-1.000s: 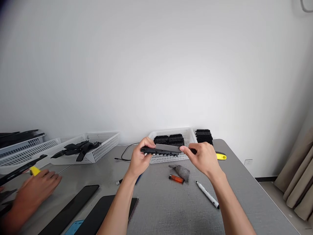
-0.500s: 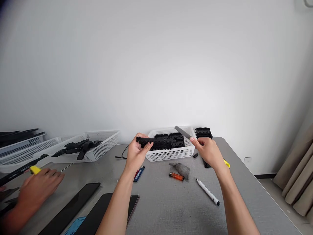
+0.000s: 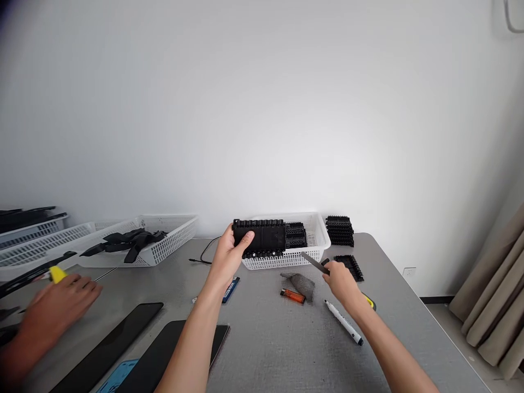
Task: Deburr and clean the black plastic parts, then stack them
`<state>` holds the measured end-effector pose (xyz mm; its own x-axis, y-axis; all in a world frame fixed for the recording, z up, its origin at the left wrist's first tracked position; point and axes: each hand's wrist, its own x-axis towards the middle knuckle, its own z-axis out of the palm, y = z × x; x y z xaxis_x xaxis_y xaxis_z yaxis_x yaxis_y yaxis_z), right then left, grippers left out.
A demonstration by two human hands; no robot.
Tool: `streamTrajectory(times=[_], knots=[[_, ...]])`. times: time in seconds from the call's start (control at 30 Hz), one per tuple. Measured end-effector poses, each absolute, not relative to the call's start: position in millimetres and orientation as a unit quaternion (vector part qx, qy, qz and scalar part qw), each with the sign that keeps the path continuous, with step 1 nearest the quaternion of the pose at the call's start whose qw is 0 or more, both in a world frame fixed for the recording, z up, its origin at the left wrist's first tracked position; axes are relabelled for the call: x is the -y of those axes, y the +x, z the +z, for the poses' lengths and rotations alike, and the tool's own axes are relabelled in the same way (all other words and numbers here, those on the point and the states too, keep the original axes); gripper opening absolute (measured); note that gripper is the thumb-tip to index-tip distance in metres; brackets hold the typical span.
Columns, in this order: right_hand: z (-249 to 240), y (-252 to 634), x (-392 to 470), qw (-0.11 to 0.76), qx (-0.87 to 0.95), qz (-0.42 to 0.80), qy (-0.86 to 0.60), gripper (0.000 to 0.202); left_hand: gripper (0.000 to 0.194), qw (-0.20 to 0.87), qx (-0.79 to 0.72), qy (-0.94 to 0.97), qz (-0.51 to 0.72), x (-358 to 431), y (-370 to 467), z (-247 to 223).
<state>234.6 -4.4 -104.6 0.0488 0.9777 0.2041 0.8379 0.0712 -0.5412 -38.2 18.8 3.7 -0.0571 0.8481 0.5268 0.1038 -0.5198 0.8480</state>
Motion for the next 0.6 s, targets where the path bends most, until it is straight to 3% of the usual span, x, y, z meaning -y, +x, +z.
streamTrajectory(times=[0.23,0.6], knots=[[-150.4,229.0,11.8,0.151,0.667,0.121,-0.720,0.017,0.036,0.302,-0.408,0.640,0.577,-18.7,-37.4,2.8],[-166.3,221.1,1.6,0.104,0.667,0.098,-0.731,0.022,0.040,0.288,-0.403,0.674,0.548,-16.3,-35.6,2.7]])
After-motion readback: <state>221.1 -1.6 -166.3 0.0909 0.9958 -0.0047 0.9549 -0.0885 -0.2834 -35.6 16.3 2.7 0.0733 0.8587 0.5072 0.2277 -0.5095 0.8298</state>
